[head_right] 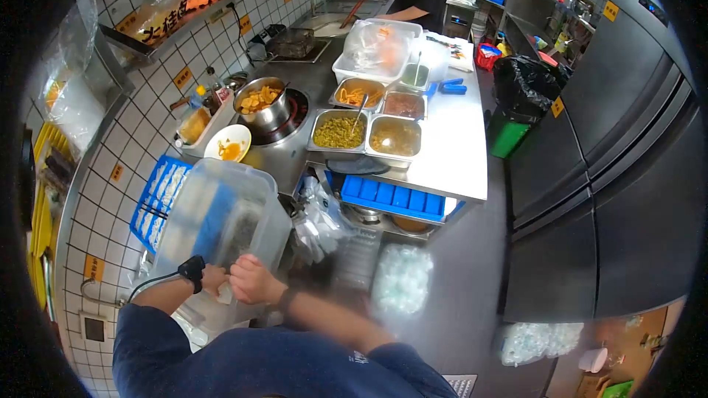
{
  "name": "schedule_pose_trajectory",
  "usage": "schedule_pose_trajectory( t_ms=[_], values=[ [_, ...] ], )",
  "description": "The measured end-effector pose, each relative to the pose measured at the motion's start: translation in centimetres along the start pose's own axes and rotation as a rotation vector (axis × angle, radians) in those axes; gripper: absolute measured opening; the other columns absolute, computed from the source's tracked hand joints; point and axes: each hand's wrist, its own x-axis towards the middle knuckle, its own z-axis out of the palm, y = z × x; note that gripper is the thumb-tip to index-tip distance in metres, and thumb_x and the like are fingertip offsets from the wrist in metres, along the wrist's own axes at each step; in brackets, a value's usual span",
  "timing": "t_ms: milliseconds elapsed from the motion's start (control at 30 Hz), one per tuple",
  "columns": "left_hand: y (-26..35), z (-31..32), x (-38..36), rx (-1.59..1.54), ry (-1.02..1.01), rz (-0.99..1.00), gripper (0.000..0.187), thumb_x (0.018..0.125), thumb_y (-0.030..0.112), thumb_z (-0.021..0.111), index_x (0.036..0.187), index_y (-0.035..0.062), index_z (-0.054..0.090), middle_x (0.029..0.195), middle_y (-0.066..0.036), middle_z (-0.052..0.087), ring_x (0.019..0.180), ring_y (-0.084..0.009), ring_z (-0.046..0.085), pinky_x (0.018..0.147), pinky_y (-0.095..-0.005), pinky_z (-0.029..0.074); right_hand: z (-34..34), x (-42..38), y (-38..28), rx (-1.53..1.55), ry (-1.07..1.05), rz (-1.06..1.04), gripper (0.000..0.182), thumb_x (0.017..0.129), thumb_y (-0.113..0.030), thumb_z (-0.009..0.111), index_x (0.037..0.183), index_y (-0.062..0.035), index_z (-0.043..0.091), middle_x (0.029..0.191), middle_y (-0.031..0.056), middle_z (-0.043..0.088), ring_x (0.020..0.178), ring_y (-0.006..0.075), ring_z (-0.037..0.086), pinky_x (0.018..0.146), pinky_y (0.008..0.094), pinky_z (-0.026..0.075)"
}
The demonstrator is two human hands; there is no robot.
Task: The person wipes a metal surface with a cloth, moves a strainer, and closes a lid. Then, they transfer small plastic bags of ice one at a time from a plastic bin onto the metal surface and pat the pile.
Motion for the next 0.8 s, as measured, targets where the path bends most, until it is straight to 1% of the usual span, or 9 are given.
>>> schedule_pose_trajectory(
  t_ms=[200, 333, 467, 533, 567, 600, 700, 767, 800],
  values=[
    [-0.8, -1.4, 0.4, -0.062, 0.115, -0.062, 0.015, 0.072, 0.018, 0.058, 0.084, 0.0143, 0.066, 0.077, -0.013, 0.064, 0.075, -0.0315, 0.062, 0.065, -0.0427, 0.049, 0.3, -0.1, 0.4, 0.022, 0.058, 0.002, 0.014, 0.057, -0.014, 0.056, 0.069, -0.0097, 0.051, 0.081, 0.006, 0.05, 0.077, 0.026, 0.05, 0.078, 0.0389, 0.04],
    [-1.7, -1.8, -2.4, -0.444, 0.589, -0.023, 0.01, 0.073, 0.011, 0.056, 0.079, 0.008, 0.064, 0.075, -0.016, 0.062, 0.071, -0.0321, 0.061, 0.064, -0.0393, 0.047, 0.8, -0.5, 1.2, 0.015, 0.001, -0.032, 0.014, 0.056, -0.019, 0.053, 0.067, -0.0103, 0.051, 0.076, 0.0064, 0.048, 0.077, 0.0254, 0.049, 0.075, 0.0372, 0.037],
    [-0.4, -3.7, -7.4, -1.031, 0.953, -0.112, 0.01, 0.085, 0.005, 0.051, 0.087, 0.002, 0.06, 0.081, -0.007, 0.061, 0.077, -0.0136, 0.054, 0.071, -0.0287, 0.044, 1.9, -1.7, 1.9, -0.007, 0.013, -0.067, 0.016, 0.051, -0.02, 0.054, 0.065, -0.0123, 0.053, 0.074, 0.0057, 0.05, 0.071, 0.0266, 0.05, 0.066, 0.0399, 0.038],
    [0.0, -2.5, -9.9, -1.214, 1.223, -0.238, 0.01, 0.087, 0.006, 0.05, 0.093, 0.0018, 0.056, 0.083, 0.0, 0.057, 0.078, -0.0104, 0.05, 0.069, -0.0267, 0.043, 2.9, -3.5, 2.3, -0.029, -0.007, -0.008, 0.012, 0.058, -0.022, 0.052, 0.058, -0.0112, 0.046, 0.064, 0.0061, 0.048, 0.065, 0.0263, 0.047, 0.06, 0.0409, 0.033],
    [0.3, -1.9, -11.5, -1.361, 1.348, -0.167, 0.016, 0.085, 0.004, 0.05, 0.1, 0.002, 0.056, 0.09, 0.003, 0.056, 0.083, -0.0086, 0.048, 0.071, -0.0253, 0.042, 3.0, -4.2, 2.4, -0.093, -0.037, 0.04, 0.011, 0.062, -0.021, 0.049, 0.06, -0.0109, 0.046, 0.065, 0.007, 0.047, 0.066, 0.0275, 0.046, 0.061, 0.0416, 0.032],
    [1.2, -2.3, -14.4, -1.414, 1.323, -0.403, 0.023, 0.081, -0.003, 0.048, 0.1, 0.0055, 0.055, 0.087, 0.005, 0.054, 0.082, -0.0064, 0.048, 0.071, -0.0248, 0.042, 3.2, -5.0, 2.7, -0.157, -0.07, 0.085, 0.011, 0.066, -0.021, 0.047, 0.062, -0.0105, 0.046, 0.066, 0.008, 0.045, 0.068, 0.0286, 0.046, 0.061, 0.0423, 0.032],
    [3.0, 0.3, -19.3, -1.87, 1.84, -0.258, 0.027, 0.086, 0.005, 0.046, 0.112, 0.0084, 0.053, 0.097, 0.002, 0.058, 0.089, -0.0098, 0.054, 0.074, -0.0273, 0.046, 2.5, -2.6, 1.3, -0.162, -0.087, 0.017, 0.018, 0.071, -0.027, 0.048, 0.063, -0.0109, 0.047, 0.072, 0.0068, 0.052, 0.072, 0.0259, 0.048, 0.07, 0.0385, 0.034],
    [4.2, 3.7, -22.0, -2.06, 2.102, -0.06, 0.026, 0.087, 0.008, 0.047, 0.113, 0.0088, 0.051, 0.103, -0.002, 0.059, 0.095, -0.0135, 0.056, 0.077, -0.0296, 0.047, 2.5, -4.4, 2.9, -0.122, -0.065, 0.27, 0.018, 0.071, -0.026, 0.046, 0.061, -0.0114, 0.046, 0.072, 0.0063, 0.052, 0.073, 0.0241, 0.048, 0.072, 0.0371, 0.033],
    [4.5, 5.9, -23.0, -2.132, 2.205, 0.07, 0.027, 0.087, 0.009, 0.049, 0.114, 0.0089, 0.05, 0.106, -0.004, 0.059, 0.099, -0.0153, 0.056, 0.079, -0.0308, 0.047, 2.4, -4.9, 3.7, -0.254, -0.135, 0.152, 0.012, 0.079, -0.019, 0.04, 0.078, -0.009, 0.046, 0.08, 0.0055, 0.049, 0.074, 0.0173, 0.048, 0.065, 0.0294, 0.037]
  ],
)
